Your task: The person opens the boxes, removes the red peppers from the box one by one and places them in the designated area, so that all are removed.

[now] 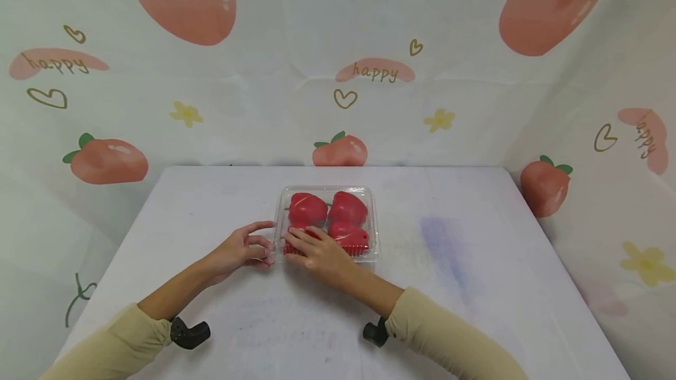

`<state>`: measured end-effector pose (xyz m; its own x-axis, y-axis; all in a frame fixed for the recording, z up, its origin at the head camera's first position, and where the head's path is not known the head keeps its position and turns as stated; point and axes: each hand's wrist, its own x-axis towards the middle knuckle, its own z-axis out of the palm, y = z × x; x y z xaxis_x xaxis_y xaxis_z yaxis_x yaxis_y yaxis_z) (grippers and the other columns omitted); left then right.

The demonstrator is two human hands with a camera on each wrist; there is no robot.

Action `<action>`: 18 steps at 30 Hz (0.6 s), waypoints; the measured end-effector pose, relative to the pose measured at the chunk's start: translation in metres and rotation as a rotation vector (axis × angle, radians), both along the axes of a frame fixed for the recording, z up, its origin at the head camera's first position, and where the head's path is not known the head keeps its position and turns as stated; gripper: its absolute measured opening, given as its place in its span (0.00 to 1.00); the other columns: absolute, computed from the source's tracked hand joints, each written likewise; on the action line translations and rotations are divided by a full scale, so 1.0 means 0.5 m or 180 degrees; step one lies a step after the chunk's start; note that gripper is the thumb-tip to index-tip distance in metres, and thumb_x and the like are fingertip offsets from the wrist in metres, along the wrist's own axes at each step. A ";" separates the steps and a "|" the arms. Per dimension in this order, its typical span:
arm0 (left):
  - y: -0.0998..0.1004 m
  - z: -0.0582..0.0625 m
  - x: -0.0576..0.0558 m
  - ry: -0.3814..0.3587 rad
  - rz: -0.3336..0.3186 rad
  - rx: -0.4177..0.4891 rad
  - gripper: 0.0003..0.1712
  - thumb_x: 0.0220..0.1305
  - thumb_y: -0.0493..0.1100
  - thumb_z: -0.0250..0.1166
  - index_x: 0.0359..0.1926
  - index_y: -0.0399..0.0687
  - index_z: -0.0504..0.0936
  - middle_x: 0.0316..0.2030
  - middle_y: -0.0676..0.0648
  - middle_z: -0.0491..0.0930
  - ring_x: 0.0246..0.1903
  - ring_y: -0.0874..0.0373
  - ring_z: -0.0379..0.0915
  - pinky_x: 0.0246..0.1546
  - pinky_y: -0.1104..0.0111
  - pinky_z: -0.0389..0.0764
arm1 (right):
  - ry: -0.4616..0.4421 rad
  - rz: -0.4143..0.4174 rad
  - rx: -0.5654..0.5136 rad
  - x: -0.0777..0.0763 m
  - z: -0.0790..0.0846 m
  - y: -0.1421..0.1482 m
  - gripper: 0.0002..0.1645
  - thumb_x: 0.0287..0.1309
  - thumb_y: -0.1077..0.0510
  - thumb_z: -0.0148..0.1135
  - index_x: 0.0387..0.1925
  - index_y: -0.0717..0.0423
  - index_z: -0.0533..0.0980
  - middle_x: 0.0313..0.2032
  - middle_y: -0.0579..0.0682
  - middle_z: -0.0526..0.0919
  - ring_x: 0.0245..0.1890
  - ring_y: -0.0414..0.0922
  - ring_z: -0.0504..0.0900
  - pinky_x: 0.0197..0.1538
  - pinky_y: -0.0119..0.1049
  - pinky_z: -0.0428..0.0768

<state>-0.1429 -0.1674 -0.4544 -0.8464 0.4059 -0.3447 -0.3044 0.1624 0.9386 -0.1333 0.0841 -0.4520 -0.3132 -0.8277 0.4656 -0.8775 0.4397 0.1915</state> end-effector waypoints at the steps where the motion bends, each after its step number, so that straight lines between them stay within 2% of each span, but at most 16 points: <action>1: 0.000 0.000 0.000 -0.0004 0.0002 0.0001 0.40 0.65 0.32 0.63 0.74 0.41 0.56 0.41 0.39 0.79 0.35 0.47 0.85 0.43 0.59 0.86 | -0.0002 0.0004 -0.0045 0.000 -0.002 -0.002 0.28 0.42 0.51 0.82 0.49 0.49 0.85 0.58 0.55 0.81 0.61 0.50 0.78 0.62 0.47 0.77; 7: 0.002 0.000 -0.002 0.0014 -0.0013 0.0001 0.40 0.65 0.31 0.62 0.74 0.41 0.55 0.38 0.40 0.79 0.34 0.48 0.85 0.43 0.59 0.86 | 0.0105 -0.0027 -0.0179 0.003 -0.008 -0.010 0.26 0.42 0.52 0.82 0.46 0.52 0.85 0.56 0.56 0.82 0.59 0.50 0.79 0.60 0.47 0.78; 18: 0.005 0.000 -0.003 0.0035 0.0011 0.0003 0.40 0.64 0.30 0.62 0.74 0.41 0.55 0.36 0.42 0.79 0.32 0.50 0.85 0.42 0.59 0.86 | 0.0330 -0.0105 -0.0062 0.007 -0.015 -0.016 0.27 0.41 0.50 0.82 0.45 0.54 0.84 0.54 0.56 0.83 0.58 0.50 0.80 0.61 0.46 0.78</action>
